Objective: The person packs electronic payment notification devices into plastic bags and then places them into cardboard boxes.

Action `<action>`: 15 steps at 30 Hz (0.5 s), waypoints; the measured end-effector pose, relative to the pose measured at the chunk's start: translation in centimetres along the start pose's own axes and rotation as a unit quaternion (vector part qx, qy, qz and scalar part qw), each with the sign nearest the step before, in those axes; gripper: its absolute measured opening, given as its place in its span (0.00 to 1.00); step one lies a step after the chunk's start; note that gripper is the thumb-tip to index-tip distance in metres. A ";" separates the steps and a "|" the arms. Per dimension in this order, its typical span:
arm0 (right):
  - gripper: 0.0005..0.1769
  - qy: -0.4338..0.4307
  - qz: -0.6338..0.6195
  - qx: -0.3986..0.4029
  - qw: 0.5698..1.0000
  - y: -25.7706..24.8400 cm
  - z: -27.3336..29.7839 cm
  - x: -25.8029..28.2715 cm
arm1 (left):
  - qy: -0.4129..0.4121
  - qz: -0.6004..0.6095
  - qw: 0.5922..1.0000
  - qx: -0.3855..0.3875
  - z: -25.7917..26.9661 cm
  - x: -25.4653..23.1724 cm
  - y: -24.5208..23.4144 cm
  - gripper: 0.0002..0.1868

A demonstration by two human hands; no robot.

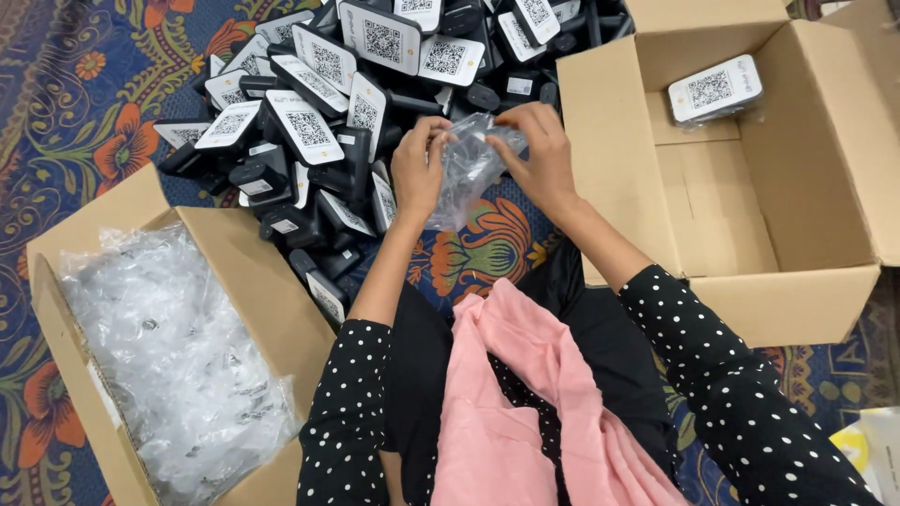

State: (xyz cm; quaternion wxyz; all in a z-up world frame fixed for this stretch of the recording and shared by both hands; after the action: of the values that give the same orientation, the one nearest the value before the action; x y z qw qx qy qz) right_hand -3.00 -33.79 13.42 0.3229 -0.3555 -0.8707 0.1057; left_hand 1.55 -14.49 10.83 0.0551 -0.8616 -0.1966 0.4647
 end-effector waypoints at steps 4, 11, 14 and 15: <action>0.23 -0.037 -0.079 0.100 0.991 1.3 -0.4 1.3 | 0.039 -0.007 0.999 0.001 0.4 -1.4 0.4 0.05; 0.11 0.106 -0.202 0.268 0.936 6.0 3.5 -1.4 | 0.046 -0.014 0.999 0.005 1.0 -2.2 0.1 0.03; 0.17 0.357 -0.434 0.264 0.784 8.3 5.9 -3.6 | 0.053 -0.001 0.998 0.015 1.4 -2.3 0.4 0.04; 0.20 0.485 -0.582 0.216 0.616 9.2 6.8 -4.1 | 0.055 0.007 0.998 0.014 1.5 -2.4 0.4 0.04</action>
State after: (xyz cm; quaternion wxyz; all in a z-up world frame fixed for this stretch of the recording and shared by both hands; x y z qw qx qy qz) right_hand -0.08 -29.62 2.44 0.7598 0.3061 -0.5635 -0.1074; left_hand -0.74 -15.94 11.72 0.0750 -0.8861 -0.1808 0.4201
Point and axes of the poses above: each hand's wrist, its own z-axis away from the middle knuckle, its own y-axis out of the palm, x = y × z, the point moved 6 cm from there along -z, towards the middle knuckle, and after that the axes turned 10 degrees about -x, right-handed, at the moved point
